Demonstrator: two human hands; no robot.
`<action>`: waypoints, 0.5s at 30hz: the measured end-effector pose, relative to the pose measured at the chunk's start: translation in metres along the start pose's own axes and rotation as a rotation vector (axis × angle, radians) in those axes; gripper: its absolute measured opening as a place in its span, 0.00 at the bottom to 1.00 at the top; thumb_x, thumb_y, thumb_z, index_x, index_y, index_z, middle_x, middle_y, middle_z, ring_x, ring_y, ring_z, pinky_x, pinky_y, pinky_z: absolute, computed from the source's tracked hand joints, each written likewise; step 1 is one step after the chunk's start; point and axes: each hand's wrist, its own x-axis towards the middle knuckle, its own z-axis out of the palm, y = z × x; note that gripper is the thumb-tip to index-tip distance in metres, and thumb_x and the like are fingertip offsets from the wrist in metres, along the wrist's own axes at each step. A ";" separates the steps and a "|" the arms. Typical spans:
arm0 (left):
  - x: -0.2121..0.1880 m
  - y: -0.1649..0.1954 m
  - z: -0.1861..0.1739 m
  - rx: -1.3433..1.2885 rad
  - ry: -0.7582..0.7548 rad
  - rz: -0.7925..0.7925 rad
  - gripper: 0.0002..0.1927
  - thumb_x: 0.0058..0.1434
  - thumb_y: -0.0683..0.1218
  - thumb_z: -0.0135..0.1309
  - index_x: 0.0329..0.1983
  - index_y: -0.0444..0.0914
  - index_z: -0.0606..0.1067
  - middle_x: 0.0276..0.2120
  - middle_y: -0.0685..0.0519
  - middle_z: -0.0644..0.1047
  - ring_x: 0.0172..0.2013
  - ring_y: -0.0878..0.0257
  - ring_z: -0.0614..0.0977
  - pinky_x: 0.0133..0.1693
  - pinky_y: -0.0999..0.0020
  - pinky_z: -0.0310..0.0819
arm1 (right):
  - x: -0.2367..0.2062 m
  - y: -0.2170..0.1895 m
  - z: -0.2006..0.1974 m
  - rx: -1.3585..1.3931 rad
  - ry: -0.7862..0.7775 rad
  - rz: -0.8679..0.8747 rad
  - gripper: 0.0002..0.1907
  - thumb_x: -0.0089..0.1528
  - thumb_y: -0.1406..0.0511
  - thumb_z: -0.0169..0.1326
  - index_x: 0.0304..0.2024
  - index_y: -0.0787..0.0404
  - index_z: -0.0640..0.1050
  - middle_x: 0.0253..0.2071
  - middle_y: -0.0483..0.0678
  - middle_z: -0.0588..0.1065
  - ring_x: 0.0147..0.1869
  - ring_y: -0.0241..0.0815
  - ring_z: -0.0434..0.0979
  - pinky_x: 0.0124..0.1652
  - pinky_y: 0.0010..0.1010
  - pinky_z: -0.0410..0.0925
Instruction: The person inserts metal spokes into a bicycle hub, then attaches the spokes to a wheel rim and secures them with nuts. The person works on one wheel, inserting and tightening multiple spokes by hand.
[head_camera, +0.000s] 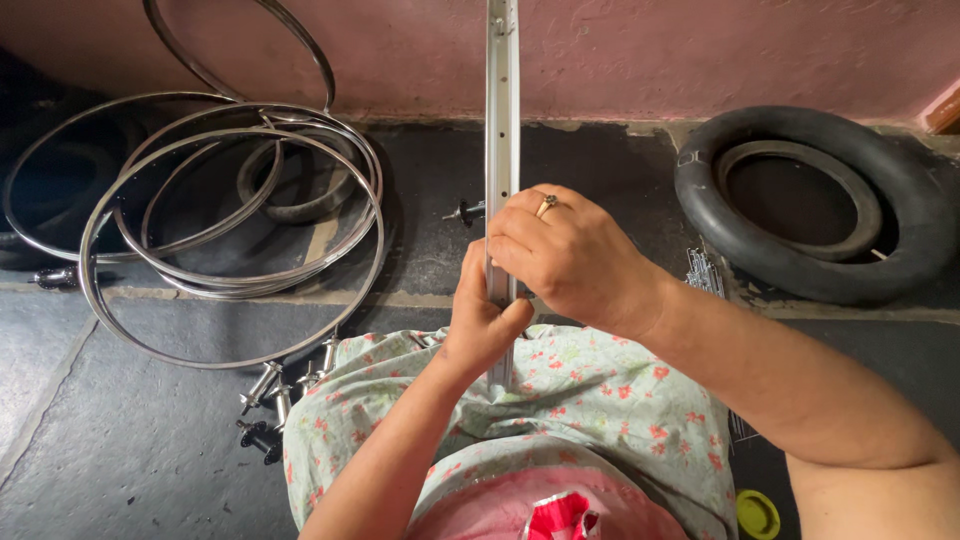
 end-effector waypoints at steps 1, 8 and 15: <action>0.000 0.000 0.000 0.002 -0.003 0.003 0.29 0.52 0.36 0.53 0.60 0.35 0.66 0.48 0.51 0.69 0.47 0.62 0.73 0.49 0.68 0.72 | 0.001 0.001 0.000 0.013 0.011 -0.009 0.06 0.57 0.68 0.58 0.38 0.61 0.79 0.40 0.46 0.76 0.50 0.46 0.78 0.55 0.41 0.71; -0.001 -0.004 0.001 0.058 -0.008 0.180 0.28 0.52 0.35 0.54 0.59 0.34 0.67 0.53 0.47 0.69 0.55 0.56 0.73 0.60 0.64 0.67 | -0.003 -0.001 0.001 -0.004 0.006 -0.035 0.02 0.57 0.69 0.58 0.32 0.60 0.77 0.39 0.46 0.76 0.49 0.45 0.78 0.59 0.43 0.70; -0.009 -0.003 0.003 -0.005 -0.011 0.016 0.29 0.50 0.35 0.51 0.59 0.35 0.67 0.49 0.49 0.69 0.52 0.58 0.74 0.54 0.67 0.70 | -0.008 0.009 -0.003 0.169 0.029 -0.083 0.11 0.57 0.62 0.63 0.35 0.63 0.77 0.43 0.50 0.74 0.53 0.49 0.75 0.62 0.46 0.68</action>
